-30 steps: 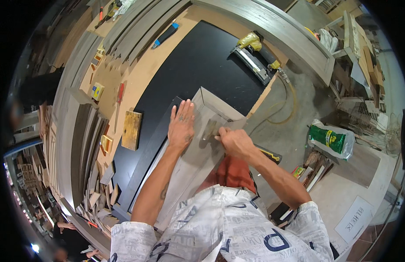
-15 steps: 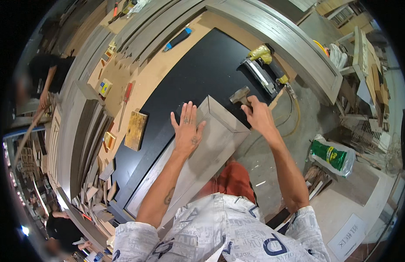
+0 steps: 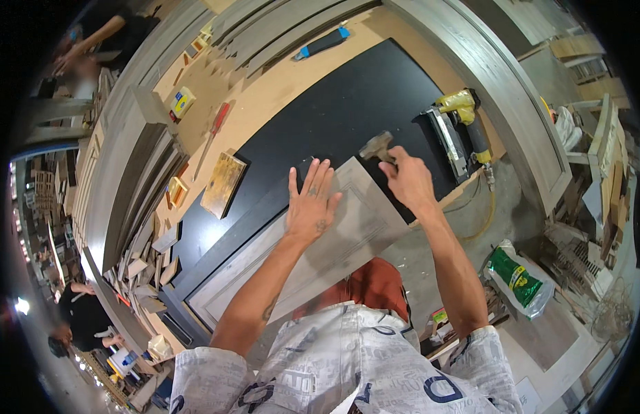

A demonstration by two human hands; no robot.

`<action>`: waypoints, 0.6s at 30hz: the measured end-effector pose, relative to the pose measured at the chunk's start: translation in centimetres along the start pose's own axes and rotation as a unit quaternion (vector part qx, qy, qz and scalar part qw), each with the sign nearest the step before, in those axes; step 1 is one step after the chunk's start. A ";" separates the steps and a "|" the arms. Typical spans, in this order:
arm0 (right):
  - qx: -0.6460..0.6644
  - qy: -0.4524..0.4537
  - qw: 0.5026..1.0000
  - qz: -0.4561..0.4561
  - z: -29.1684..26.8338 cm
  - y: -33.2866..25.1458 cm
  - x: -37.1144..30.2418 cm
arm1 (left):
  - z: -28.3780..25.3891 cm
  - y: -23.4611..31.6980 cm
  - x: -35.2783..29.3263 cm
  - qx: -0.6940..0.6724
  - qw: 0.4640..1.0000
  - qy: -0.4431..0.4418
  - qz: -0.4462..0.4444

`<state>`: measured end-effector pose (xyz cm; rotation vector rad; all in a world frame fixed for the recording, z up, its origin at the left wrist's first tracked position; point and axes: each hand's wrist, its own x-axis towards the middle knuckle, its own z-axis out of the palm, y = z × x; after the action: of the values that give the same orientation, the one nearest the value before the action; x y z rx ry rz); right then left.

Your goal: Assembling a decorative wooden panel by gluing components and securing them with a hammer and a pneumatic nail gun.

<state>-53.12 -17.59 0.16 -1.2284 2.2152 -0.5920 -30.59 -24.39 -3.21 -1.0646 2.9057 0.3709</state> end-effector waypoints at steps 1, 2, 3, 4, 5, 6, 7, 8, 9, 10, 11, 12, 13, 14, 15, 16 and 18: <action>-0.005 0.015 1.000 0.021 -0.5 0.0 0.3 | 0.0 0.1 0.1 -0.015 1.000 0.006 0.007; -0.011 0.031 0.999 0.043 -1.0 0.2 0.5 | 0.0 0.2 0.1 -0.031 0.999 0.012 0.016; -0.006 0.043 0.998 0.035 -1.4 0.6 0.7 | -0.1 0.1 0.1 -0.032 0.999 0.012 0.012; -0.005 0.057 0.998 0.030 -1.4 1.0 1.0 | -0.3 0.0 0.0 -0.028 0.999 0.014 0.013; -0.004 0.071 0.997 0.027 -1.4 1.6 1.1 | -0.2 0.2 0.1 -0.025 0.999 0.015 0.017; -0.005 0.068 0.997 0.028 -1.3 2.0 1.1 | -0.2 0.3 0.2 -0.027 0.999 0.013 0.015; -0.002 0.076 0.997 0.024 -1.1 2.5 1.0 | -0.2 0.3 0.2 -0.029 0.999 0.007 0.014; 0.000 0.086 0.996 0.019 -1.1 2.7 1.0 | -0.3 0.3 0.3 -0.031 0.999 0.003 0.013; -0.002 0.086 0.996 0.019 -1.0 2.8 1.0 | -0.2 0.4 0.3 -0.033 0.999 0.004 0.014; -0.015 0.081 0.996 0.026 -1.0 3.0 1.0 | -0.3 0.5 0.4 -0.032 0.999 0.003 0.012; -0.025 0.076 0.996 0.033 -1.0 2.5 1.0 | -0.3 0.4 0.4 -0.029 1.000 0.001 0.009; -0.025 0.077 0.996 0.033 -1.2 2.1 0.8 | -0.4 0.4 0.4 -0.028 1.000 0.001 0.010; -0.118 0.142 0.982 -0.036 -1.4 1.7 0.5 | -0.4 0.5 0.4 -0.022 1.000 0.003 0.010; -0.211 0.205 0.950 -0.104 -1.6 0.9 -0.1 | -0.5 0.6 0.4 -0.017 1.000 0.004 0.011; -0.209 0.206 0.950 -0.103 -1.0 0.1 -0.8 | -0.5 0.5 0.3 -0.015 1.000 0.004 0.012; -0.152 0.161 0.967 -0.128 -0.2 -1.0 -1.8 | -0.4 0.4 0.1 -0.010 1.000 -0.004 0.002; -0.082 0.094 0.981 -0.148 1.6 -2.7 -3.5 | -0.2 0.3 0.1 -0.007 1.000 -0.009 -0.003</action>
<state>-48.86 -16.01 1.39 -1.6694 2.2875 -0.6747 -30.84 -24.30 -2.93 -1.0666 2.8866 0.3985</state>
